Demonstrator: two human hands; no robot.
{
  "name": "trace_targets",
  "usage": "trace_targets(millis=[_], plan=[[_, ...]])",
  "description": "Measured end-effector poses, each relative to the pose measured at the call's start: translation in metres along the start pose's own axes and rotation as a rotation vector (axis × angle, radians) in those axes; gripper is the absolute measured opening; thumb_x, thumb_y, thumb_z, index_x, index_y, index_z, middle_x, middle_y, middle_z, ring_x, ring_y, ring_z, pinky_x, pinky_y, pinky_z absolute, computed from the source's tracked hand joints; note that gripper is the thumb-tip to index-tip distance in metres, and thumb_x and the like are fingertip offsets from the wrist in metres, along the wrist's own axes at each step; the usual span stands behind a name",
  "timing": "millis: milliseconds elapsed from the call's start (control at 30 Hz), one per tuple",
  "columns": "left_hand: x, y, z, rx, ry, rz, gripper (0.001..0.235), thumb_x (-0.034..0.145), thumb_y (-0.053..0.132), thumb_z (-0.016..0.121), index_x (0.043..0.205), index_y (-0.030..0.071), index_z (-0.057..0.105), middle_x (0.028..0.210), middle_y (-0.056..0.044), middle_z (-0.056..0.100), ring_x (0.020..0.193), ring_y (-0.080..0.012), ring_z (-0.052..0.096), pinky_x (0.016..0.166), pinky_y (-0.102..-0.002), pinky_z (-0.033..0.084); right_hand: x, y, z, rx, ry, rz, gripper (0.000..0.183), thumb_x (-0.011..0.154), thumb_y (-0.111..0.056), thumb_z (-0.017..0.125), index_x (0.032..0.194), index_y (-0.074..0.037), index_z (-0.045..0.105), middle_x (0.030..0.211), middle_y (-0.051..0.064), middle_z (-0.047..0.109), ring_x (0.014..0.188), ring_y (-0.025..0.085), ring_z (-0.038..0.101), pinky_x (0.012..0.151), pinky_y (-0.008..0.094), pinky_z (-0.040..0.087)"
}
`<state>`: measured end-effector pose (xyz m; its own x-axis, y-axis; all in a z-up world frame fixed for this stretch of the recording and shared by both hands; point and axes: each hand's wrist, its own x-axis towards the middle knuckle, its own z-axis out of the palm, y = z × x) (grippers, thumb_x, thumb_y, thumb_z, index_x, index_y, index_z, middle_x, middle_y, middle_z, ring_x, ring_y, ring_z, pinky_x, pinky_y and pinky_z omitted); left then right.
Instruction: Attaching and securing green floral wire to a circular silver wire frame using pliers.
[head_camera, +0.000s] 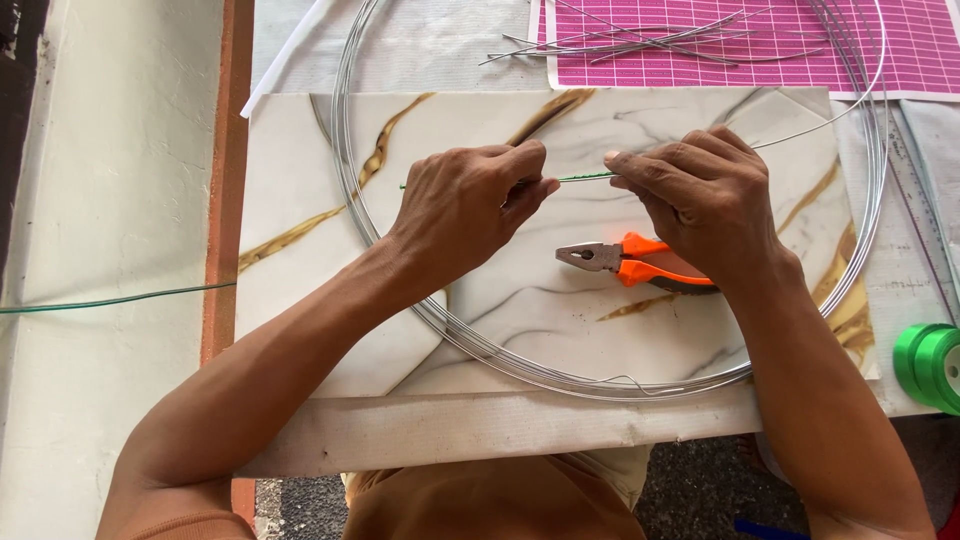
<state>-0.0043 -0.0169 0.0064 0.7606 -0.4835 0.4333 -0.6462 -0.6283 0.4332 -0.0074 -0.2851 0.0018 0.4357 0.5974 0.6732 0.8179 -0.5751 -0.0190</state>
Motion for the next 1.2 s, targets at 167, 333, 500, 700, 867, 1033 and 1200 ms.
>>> trace_targets(millis=[167,333,500,700,867,1033,1200], plan=[[0.000,0.000,0.001,0.045,-0.033,-0.045,0.040,0.106,0.030,0.065,0.078,0.017,0.040,0.060,0.004,0.048,0.049,-0.0223,0.036,0.041,-0.040,0.029,0.000,-0.002,0.003,-0.020,-0.007,0.014,0.018,0.106,0.011,0.077,0.111,-0.006,0.080,0.093,0.004,0.078,0.079,0.021,0.068,0.074,0.034,0.044],[0.002,0.000,0.002,0.040,-0.039,-0.062,0.036,0.106,0.031,0.064,0.080,0.016,0.043,0.060,0.002,0.055,0.047,-0.0268,0.044,0.041,-0.042,0.031,0.000,-0.005,0.004,0.013,-0.012,0.057,0.014,0.104,0.008,0.083,0.109,-0.005,0.080,0.095,0.006,0.079,0.083,0.023,0.073,0.077,0.036,0.049],[0.003,0.006,-0.013,0.048,-0.028,0.036,0.018,0.103,0.021,0.062,0.088,0.017,0.053,0.062,0.001,0.058,0.055,-0.0243,0.069,0.054,-0.038,0.055,0.004,-0.012,0.010,0.120,0.018,0.254,0.004,0.102,-0.002,0.079,0.101,-0.005,0.081,0.084,0.013,0.074,0.074,0.035,0.070,0.069,0.043,0.054],[0.005,-0.002,-0.014,0.018,-0.009,0.063,0.014,0.104,0.019,0.062,0.094,0.013,0.054,0.065,-0.008,0.060,0.061,-0.0368,0.070,0.054,-0.049,0.055,0.001,-0.007,0.009,0.129,0.013,0.280,0.005,0.102,-0.001,0.079,0.101,-0.006,0.081,0.087,0.013,0.074,0.075,0.035,0.071,0.072,0.042,0.054],[-0.001,-0.030,-0.011,0.057,-0.058,0.015,0.009,0.104,0.027,0.061,0.102,0.018,0.061,0.080,-0.010,0.066,0.074,-0.0434,0.070,0.062,-0.055,0.056,-0.005,0.002,0.002,0.096,0.004,0.260,0.006,0.101,0.002,0.079,0.101,-0.004,0.081,0.087,0.016,0.075,0.078,0.037,0.071,0.077,0.044,0.054],[-0.007,-0.030,-0.014,0.250,-0.017,0.059,0.010,0.105,0.027,0.063,0.099,0.019,0.063,0.077,-0.004,0.065,0.072,-0.0330,0.072,0.064,-0.045,0.058,-0.006,0.003,0.004,0.101,-0.003,0.253,0.006,0.102,0.003,0.079,0.102,-0.003,0.082,0.088,0.017,0.075,0.078,0.037,0.071,0.078,0.044,0.054],[-0.006,-0.029,-0.008,0.736,0.191,0.213,0.029,0.107,0.044,0.073,0.090,0.022,0.062,0.072,0.007,0.055,0.056,-0.0119,0.057,0.044,-0.031,0.042,-0.014,0.009,0.006,-0.011,0.010,0.184,0.009,0.106,0.005,0.085,0.104,-0.002,0.081,0.096,0.008,0.080,0.084,0.024,0.071,0.081,0.038,0.050]])
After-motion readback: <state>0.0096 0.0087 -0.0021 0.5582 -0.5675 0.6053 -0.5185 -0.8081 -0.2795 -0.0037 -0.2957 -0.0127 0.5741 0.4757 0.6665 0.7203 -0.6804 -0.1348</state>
